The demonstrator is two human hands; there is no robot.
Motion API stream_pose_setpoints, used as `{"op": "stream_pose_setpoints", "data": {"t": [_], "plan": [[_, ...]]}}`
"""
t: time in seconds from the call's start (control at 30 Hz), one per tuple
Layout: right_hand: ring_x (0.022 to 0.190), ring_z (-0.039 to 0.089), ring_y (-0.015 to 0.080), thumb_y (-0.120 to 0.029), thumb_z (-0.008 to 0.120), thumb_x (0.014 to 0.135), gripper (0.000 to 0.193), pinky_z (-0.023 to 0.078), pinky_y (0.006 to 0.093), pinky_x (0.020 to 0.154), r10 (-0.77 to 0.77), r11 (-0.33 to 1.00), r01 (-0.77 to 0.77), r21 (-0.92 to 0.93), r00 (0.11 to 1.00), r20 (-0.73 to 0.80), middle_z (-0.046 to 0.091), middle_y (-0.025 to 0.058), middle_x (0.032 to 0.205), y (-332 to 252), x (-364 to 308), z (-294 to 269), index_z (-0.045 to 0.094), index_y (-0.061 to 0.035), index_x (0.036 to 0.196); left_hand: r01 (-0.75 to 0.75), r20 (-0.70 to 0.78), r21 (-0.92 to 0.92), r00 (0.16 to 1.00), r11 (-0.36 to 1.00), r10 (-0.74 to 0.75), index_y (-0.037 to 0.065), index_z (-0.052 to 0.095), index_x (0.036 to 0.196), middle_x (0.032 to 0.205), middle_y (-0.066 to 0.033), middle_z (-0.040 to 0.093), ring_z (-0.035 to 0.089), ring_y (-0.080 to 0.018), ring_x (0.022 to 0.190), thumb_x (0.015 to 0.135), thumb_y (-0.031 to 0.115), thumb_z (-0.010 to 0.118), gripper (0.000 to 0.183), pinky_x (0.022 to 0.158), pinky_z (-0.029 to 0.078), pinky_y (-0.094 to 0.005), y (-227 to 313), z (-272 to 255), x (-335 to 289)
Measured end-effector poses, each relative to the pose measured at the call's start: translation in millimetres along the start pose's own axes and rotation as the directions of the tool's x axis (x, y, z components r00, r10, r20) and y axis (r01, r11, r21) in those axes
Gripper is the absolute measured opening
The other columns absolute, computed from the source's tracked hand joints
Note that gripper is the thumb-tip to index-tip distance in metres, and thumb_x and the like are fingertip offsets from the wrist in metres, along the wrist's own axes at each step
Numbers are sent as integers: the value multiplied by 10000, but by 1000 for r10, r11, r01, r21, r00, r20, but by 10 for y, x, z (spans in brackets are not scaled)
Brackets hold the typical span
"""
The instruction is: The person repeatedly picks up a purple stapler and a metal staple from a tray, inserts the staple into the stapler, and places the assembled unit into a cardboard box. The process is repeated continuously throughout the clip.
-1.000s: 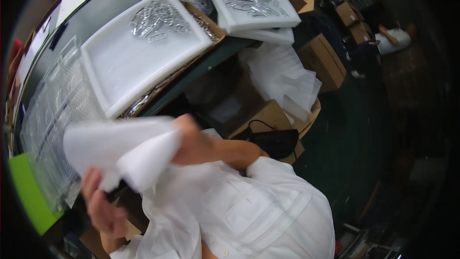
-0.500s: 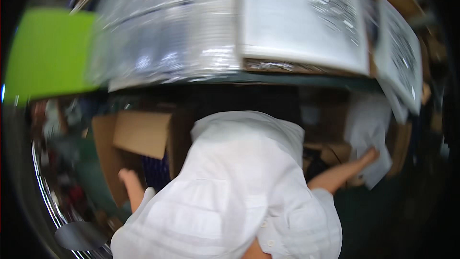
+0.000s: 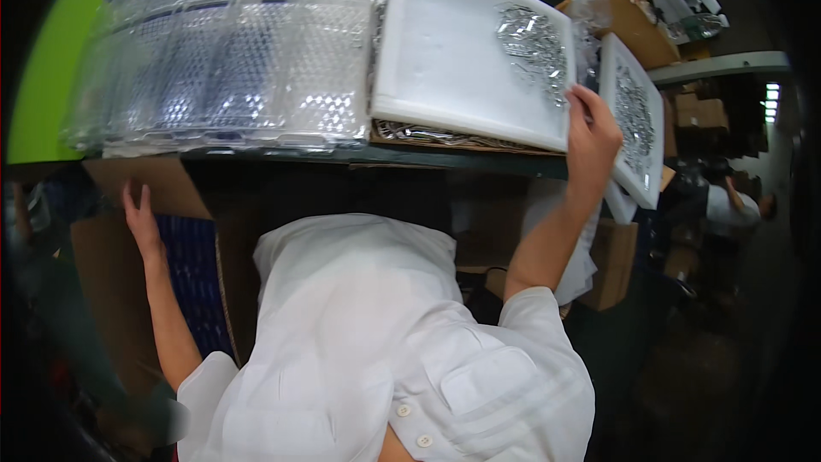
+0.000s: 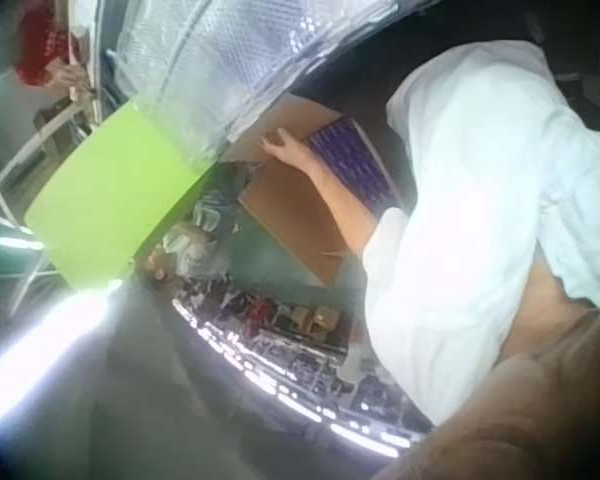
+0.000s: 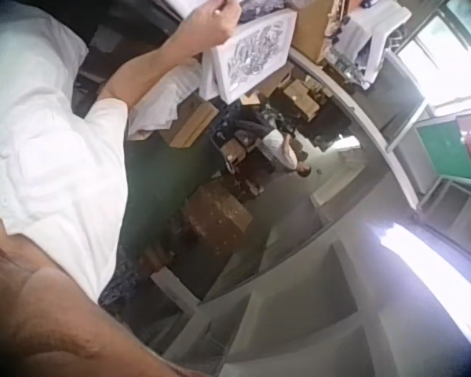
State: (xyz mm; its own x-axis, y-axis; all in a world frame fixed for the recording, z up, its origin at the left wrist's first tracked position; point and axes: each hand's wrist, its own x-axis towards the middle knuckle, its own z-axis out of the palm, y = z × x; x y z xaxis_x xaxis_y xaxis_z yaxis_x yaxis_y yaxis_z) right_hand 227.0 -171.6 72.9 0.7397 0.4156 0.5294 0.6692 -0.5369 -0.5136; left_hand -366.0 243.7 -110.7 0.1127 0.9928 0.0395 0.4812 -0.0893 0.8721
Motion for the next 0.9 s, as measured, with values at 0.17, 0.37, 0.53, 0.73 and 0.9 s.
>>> {"op": "stream_pose_setpoints", "data": {"t": [0.17,0.37,0.53,0.73,0.9], "plan": [[1037,741,354,-242,723,923,274,565,422,938,-9,881,170,-442,939,343,776,151,1107,405,508,544,796,-76,1128,-370,113,209,929,905,354,17,503,1548,1614,-165,475,413,-284,1516,1027,92,634,542,1250,316,-439,-456,-123,-412],[1071,696,364,-220,667,979,265,539,418,955,-106,830,353,-432,860,499,720,174,1151,1005,564,561,773,-56,1159,174,-36,120,985,977,-171,-23,719,1225,1137,-131,774,727,-198,1052,985,67,684,258,942,561,-337,-1072,-812,-1090],[1066,710,341,-243,656,1007,294,542,407,963,-24,852,254,-457,892,451,730,172,1171,802,533,623,744,-48,1208,86,164,585,961,807,-221,72,757,1192,1116,-149,759,731,-362,1058,934,231,737,304,901,577,-441,-1193,-591,-1651],[945,742,253,-181,664,1038,268,562,328,902,-7,955,82,-284,967,255,765,153,1135,290,187,574,736,-40,1253,-104,245,738,962,667,-120,74,721,1129,1174,-127,614,650,-355,1072,869,235,801,317,850,573,-491,-999,143,-1620],[1001,707,226,-93,662,1035,235,552,322,920,-76,994,95,-58,961,267,739,117,1157,386,63,410,738,-19,1244,-27,189,650,974,759,-127,37,705,1110,1251,-130,574,609,-377,1137,854,214,817,331,871,565,-491,-1057,47,-1671]]}}
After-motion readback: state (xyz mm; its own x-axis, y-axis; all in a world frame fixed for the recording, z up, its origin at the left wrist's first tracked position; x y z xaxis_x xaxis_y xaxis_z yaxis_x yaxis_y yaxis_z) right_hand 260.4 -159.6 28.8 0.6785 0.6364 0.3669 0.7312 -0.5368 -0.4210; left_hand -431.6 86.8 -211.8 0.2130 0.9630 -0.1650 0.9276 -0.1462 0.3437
